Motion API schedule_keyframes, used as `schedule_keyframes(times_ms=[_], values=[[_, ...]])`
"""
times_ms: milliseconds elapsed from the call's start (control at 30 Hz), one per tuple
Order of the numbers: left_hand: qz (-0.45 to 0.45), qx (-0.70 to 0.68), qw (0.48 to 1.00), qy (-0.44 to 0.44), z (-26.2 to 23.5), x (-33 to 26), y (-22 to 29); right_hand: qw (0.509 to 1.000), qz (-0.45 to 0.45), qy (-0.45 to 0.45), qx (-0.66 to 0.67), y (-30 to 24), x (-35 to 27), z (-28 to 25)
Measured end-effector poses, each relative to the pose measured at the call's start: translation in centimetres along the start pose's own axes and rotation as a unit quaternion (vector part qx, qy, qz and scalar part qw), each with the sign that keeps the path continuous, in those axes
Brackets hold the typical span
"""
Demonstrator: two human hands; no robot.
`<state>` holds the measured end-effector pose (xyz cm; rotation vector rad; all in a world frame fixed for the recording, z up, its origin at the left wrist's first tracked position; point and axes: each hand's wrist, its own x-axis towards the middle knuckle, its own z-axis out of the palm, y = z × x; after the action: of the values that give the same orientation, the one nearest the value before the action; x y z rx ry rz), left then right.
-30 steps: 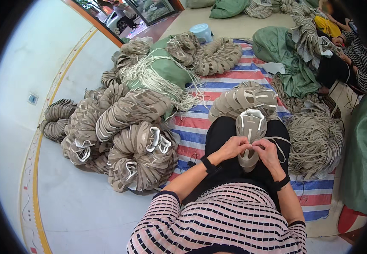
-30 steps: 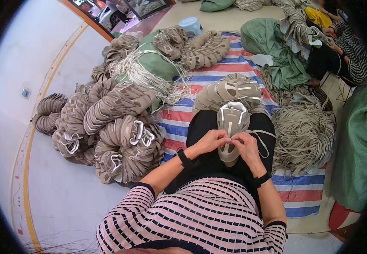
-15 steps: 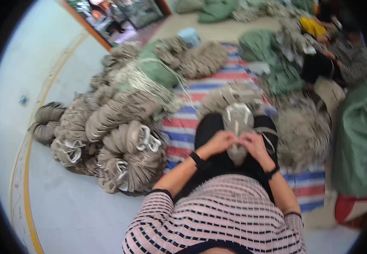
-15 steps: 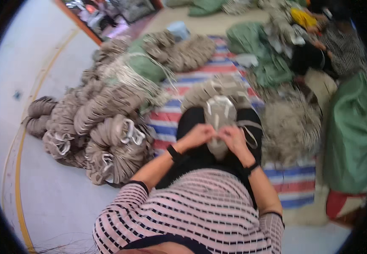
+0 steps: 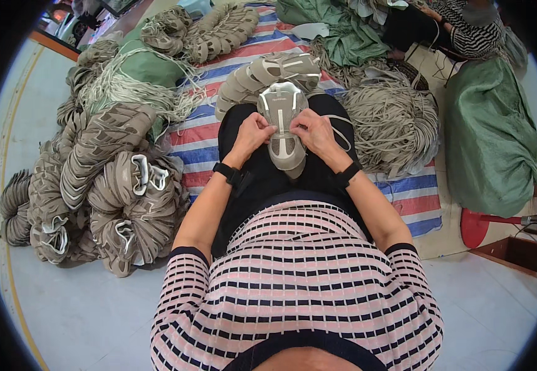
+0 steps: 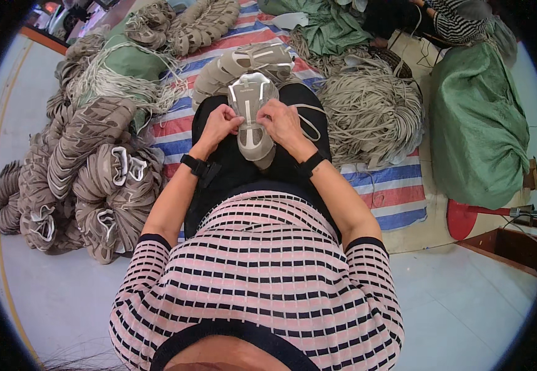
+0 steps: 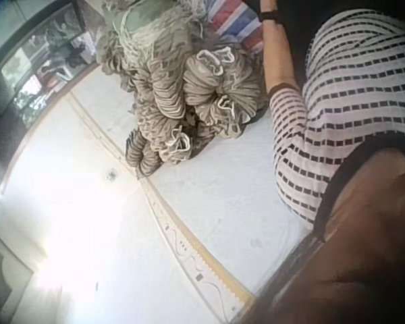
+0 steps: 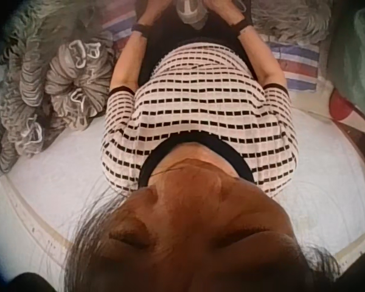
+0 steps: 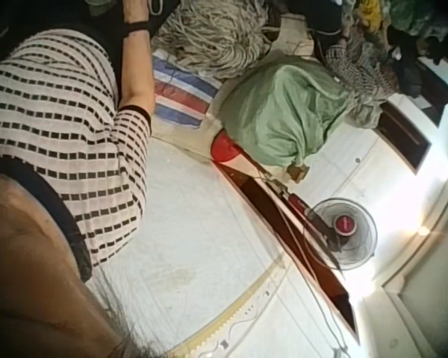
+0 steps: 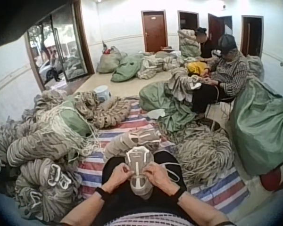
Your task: Manually assemble shoe components by lacing and organizing sneaker uppers.
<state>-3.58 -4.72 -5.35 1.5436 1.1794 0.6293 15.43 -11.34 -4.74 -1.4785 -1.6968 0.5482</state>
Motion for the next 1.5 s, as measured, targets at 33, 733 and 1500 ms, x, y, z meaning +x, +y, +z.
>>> schedule_keyframes(times_ms=[33,733,1500], values=[[0.000,-0.001,1.000,0.002,0.0,-0.1,0.0,0.999,-0.028,0.001,-0.030,-0.2,-0.2,-0.1],[0.034,0.131,0.990,0.030,-0.2,-0.8,0.4,0.989,0.106,-0.044,0.091,-0.2,0.3,1.5],[0.363,0.505,0.780,-0.070,0.8,-2.1,2.6,0.993,0.010,-0.101,-0.063,-0.8,0.3,1.0]])
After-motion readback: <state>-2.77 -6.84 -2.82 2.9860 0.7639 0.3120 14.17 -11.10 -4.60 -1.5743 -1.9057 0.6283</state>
